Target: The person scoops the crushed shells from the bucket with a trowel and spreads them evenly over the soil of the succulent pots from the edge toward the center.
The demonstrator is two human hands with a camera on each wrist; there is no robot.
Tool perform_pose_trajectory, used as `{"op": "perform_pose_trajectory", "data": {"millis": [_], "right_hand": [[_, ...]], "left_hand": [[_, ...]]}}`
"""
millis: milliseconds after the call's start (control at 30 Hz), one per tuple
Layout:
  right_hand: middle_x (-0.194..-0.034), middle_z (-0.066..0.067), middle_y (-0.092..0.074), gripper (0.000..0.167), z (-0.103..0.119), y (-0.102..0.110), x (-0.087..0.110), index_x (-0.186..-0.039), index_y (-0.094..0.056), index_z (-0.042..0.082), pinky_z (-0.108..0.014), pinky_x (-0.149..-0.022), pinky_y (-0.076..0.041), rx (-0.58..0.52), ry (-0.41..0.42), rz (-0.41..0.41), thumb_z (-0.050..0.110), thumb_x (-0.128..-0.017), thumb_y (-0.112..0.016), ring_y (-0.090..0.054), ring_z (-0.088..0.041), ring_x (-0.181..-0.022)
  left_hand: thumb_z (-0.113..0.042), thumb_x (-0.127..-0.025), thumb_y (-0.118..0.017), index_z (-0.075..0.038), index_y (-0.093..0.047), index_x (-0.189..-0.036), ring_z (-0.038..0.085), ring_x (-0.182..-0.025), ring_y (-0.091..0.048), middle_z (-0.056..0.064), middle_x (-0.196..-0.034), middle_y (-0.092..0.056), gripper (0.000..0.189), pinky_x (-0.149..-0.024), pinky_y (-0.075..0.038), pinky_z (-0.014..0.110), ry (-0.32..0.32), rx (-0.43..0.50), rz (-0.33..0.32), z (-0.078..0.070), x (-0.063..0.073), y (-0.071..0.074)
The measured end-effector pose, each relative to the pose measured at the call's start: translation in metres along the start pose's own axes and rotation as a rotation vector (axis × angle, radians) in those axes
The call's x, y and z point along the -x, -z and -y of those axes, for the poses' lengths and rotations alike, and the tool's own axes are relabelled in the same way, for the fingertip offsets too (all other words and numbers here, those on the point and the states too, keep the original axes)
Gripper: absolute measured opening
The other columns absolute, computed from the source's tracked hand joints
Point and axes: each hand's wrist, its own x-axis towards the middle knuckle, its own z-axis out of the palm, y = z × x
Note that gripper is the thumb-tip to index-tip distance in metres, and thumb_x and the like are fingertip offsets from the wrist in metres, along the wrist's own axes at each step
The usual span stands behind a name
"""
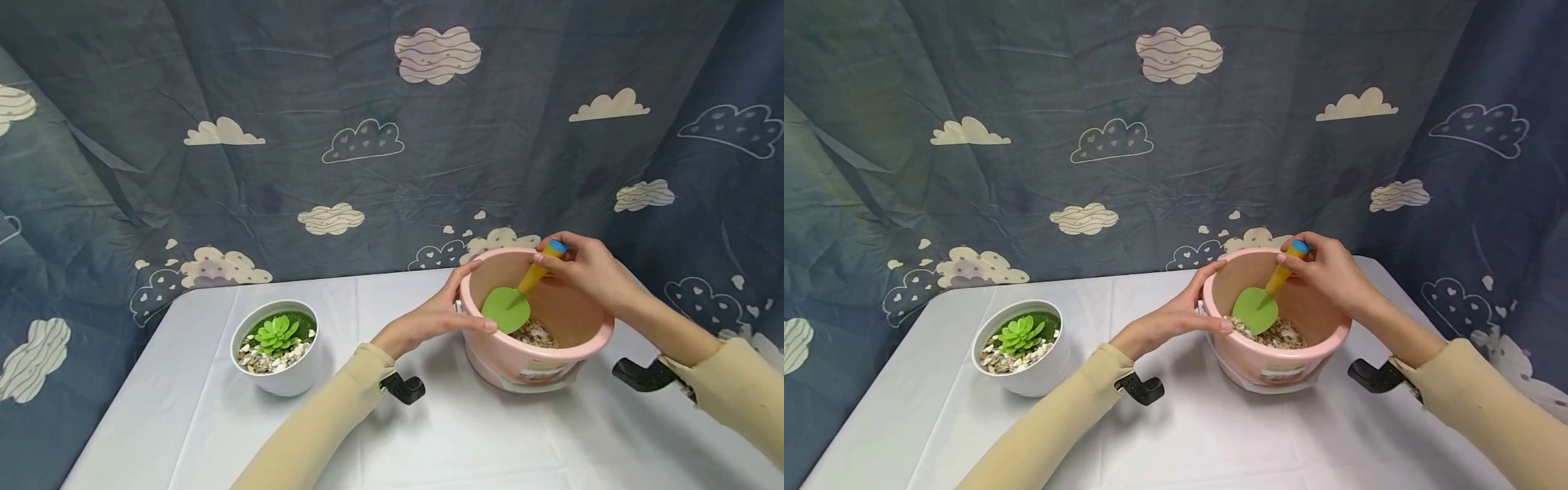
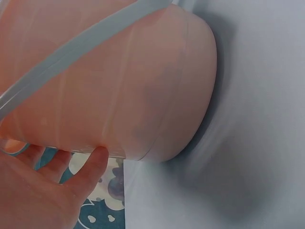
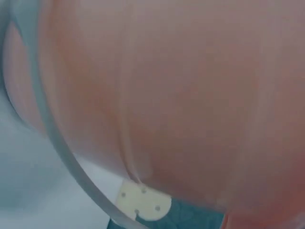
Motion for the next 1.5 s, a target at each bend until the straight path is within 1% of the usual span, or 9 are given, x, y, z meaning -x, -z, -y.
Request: {"op": "perform_pose_trajectory", "data": {"millis": [200, 433, 700, 833, 1033, 1100, 1233, 1400, 1500], "right_hand": [[-0.109, -0.022, -0.064, 0.036, -0.004, 0.008, -0.016, -0.122, -0.055, -0.003, -0.036, -0.075, -0.057, -0.094, 0.01, 0.148, 0.02, -0.097, -0.065, -0.069, -0.023, -0.092], [-0.115, -0.023, -0.066, 0.031, -0.006, 0.017, -0.023, -0.117, -0.055, -0.004, -0.041, -0.077, -0.056, -0.159, 0.049, 0.243, 0.016, -0.097, -0.064, -0.069, -0.025, -0.095], [-0.115, -0.024, -0.065, 0.025, -0.008, 0.02, -0.03, -0.115, -0.053, -0.005, -0.043, -0.074, -0.056, -0.186, 0.109, 0.34, 0.011, -0.097, -0.062, -0.069, -0.025, -0.095], [-0.114, -0.025, -0.063, 0.023, -0.009, 0.02, -0.034, -0.114, -0.053, -0.006, -0.043, -0.073, -0.056, -0.191, 0.13, 0.389, 0.006, -0.097, -0.061, -0.068, -0.026, -0.094], [-0.115, -0.024, -0.061, 0.026, -0.007, 0.018, -0.04, -0.116, -0.053, -0.005, -0.042, -0.076, -0.056, -0.157, 0.085, 0.525, 0.008, -0.096, -0.063, -0.068, -0.027, -0.097], [-0.114, -0.024, -0.061, 0.027, -0.006, 0.018, -0.042, -0.116, -0.053, -0.005, -0.043, -0.077, -0.056, -0.146, 0.066, 0.564, 0.009, -0.096, -0.063, -0.067, -0.029, -0.098], [-0.113, -0.023, -0.062, 0.026, -0.004, 0.016, -0.044, -0.114, -0.055, -0.005, -0.043, -0.078, -0.055, -0.137, 0.038, 0.594, 0.01, -0.095, -0.064, -0.067, -0.031, -0.098], [-0.111, -0.022, -0.061, 0.027, -0.003, 0.011, -0.047, -0.115, -0.055, -0.005, -0.043, -0.08, -0.055, -0.141, 0.04, 0.629, 0.014, -0.097, -0.063, -0.067, -0.032, -0.099], [-0.111, -0.023, -0.061, 0.026, -0.006, 0.009, -0.045, -0.114, -0.054, -0.007, -0.044, -0.081, -0.054, -0.167, 0.026, 0.617, 0.012, -0.098, -0.062, -0.067, -0.032, -0.101]], "left_hand": [[-0.024, -0.078, -0.08, -0.049, -0.019, -0.15, 0.016, -0.142, -0.023, -0.008, -0.156, -0.023, 0.097, -0.11, -0.023, 0.045, 0.017, -0.01, 0.0, -0.001, 0.001, 0.0], [-0.025, -0.079, -0.079, -0.048, -0.019, -0.15, 0.006, -0.139, -0.024, -0.012, -0.154, -0.024, 0.096, -0.112, -0.018, 0.045, 0.003, -0.004, -0.001, -0.001, -0.001, 0.001], [-0.025, -0.079, -0.079, -0.049, -0.019, -0.149, 0.007, -0.139, -0.026, -0.01, -0.154, -0.026, 0.095, -0.112, -0.019, 0.044, 0.01, -0.006, -0.004, -0.003, -0.001, 0.0], [-0.026, -0.079, -0.079, -0.05, -0.02, -0.149, 0.007, -0.139, -0.025, -0.013, -0.154, -0.025, 0.095, -0.112, -0.02, 0.045, 0.016, -0.011, -0.004, -0.004, 0.0, -0.001], [-0.025, -0.08, -0.079, -0.048, -0.021, -0.151, 0.016, -0.14, -0.026, -0.013, -0.154, -0.025, 0.094, -0.109, -0.027, 0.047, 0.017, -0.023, -0.007, -0.003, 0.0, -0.001], [-0.025, -0.08, -0.078, -0.049, -0.021, -0.15, 0.016, -0.14, -0.027, -0.013, -0.153, -0.026, 0.094, -0.109, -0.026, 0.047, 0.014, -0.017, -0.003, -0.002, 0.0, -0.001], [-0.027, -0.081, -0.078, -0.051, -0.021, -0.149, 0.012, -0.14, -0.026, -0.015, -0.153, -0.025, 0.092, -0.11, -0.025, 0.046, 0.013, -0.006, -0.006, 0.0, 0.0, -0.001], [-0.026, -0.081, -0.078, -0.05, -0.021, -0.149, 0.01, -0.141, -0.024, -0.018, -0.154, -0.022, 0.092, -0.111, -0.022, 0.047, 0.003, -0.005, -0.019, 0.001, 0.001, 0.001], [-0.026, -0.081, -0.078, -0.05, -0.021, -0.149, 0.009, -0.14, -0.024, -0.017, -0.154, -0.023, 0.092, -0.111, -0.022, 0.046, 0.004, -0.002, -0.011, 0.002, 0.001, 0.001]]}}
